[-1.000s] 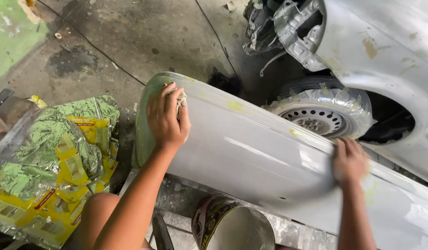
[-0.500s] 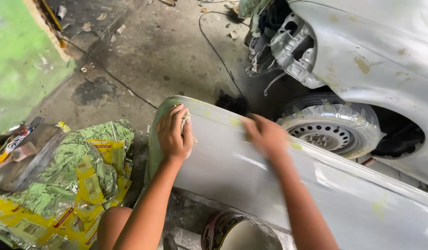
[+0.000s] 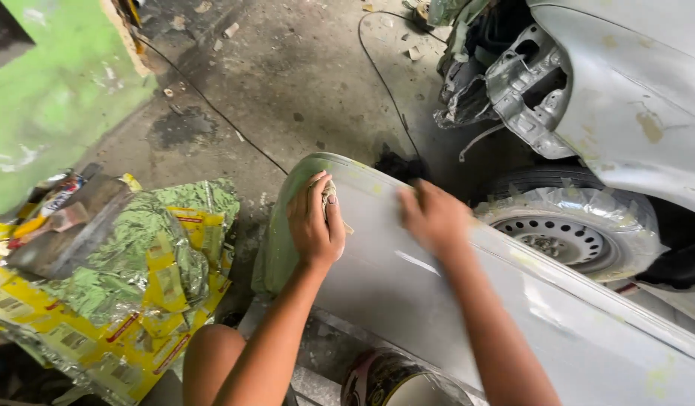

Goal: The person is sanding a detached white car bumper using a sanding block and a cloth. They repeatedly wipe the surface with the cloth and sand it with the block, occasionally dipping the cloth into a bucket of water.

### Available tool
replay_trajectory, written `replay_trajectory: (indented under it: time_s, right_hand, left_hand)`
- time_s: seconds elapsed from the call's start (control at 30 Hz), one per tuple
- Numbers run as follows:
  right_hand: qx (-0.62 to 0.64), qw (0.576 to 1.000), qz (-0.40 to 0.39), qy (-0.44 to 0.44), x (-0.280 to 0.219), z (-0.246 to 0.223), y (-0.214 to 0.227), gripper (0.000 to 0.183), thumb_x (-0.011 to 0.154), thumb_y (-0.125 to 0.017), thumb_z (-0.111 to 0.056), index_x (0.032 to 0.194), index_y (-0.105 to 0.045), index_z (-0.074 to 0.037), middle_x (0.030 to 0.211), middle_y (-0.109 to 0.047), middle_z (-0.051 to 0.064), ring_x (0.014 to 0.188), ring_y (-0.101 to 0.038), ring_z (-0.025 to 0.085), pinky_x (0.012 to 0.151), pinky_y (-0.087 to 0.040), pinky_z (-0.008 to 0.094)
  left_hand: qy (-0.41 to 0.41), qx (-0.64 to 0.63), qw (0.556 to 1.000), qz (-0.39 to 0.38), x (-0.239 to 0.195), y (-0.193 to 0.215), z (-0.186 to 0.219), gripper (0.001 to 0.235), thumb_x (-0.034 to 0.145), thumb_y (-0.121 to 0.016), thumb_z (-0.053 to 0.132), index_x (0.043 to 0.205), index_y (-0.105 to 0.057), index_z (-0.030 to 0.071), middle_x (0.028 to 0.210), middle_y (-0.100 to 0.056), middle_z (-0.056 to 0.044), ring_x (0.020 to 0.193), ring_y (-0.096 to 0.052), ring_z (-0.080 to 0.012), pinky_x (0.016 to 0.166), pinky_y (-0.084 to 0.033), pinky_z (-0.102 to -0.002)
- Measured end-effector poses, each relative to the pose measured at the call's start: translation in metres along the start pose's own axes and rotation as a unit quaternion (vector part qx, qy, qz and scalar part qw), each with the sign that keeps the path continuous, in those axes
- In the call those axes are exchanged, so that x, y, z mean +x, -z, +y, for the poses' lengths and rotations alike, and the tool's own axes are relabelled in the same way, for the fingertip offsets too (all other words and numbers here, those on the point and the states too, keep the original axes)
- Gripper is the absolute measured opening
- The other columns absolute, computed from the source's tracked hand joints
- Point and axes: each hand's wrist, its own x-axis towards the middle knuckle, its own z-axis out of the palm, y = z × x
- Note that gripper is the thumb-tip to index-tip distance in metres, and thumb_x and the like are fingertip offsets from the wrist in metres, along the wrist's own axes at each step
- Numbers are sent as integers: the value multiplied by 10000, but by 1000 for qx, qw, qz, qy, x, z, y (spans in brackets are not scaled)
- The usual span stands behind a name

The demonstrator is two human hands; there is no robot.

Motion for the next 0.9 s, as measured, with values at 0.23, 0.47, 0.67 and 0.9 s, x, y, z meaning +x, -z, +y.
replay_trajectory:
  time_s: [0.23, 0.47, 0.67, 0.9]
  right_hand:
    - [-55, 984, -75, 155, 44, -82, -19, 697, 992, -294, -655, 1306, -611, -120, 1239, -707, 157, 1161, -686, 369, 980, -535, 479]
    - [34, 995, -56, -78, -63, 143, 51, 648, 1002, -366, -687, 1535, -511, -348, 1475, -598, 105, 1366, -521, 392, 1152, -382, 520]
    - [-38, 987, -103, -117, -44, 161, 45, 746, 1023, -206, -751, 1585, -459, -331, 1489, -594, 149, 1355, -548, 426, 1144, -406, 535]
    - [-41, 986, -131, 91, 63, -112, -12, 698, 1012, -225, -719, 1576, -389, -342, 1427, -622, 86, 1315, -595, 297, 1105, -442, 474]
  left_hand:
    - [12, -13, 999, 45, -1, -2, -13, 320, 1046, -429, 163, 1269, -626, 44, 1086, -678, -97, 958, -660, -319, 883, -496, -440]
    - [18, -27, 998, 55, 1, 1, 0, 299, 1036, -474, 157, 1239, -660, 43, 1038, -682, -91, 921, -660, -318, 859, -505, -435]
    - [56, -60, 994, 77, -11, -4, 0, 306, 1031, -460, 137, 1246, -650, 32, 1030, -657, -96, 923, -637, -314, 884, -495, -428]
    - [85, -83, 986, 116, -19, -20, -17, 333, 1039, -425, 157, 1275, -631, 44, 1037, -637, -67, 927, -626, -274, 907, -484, -400]
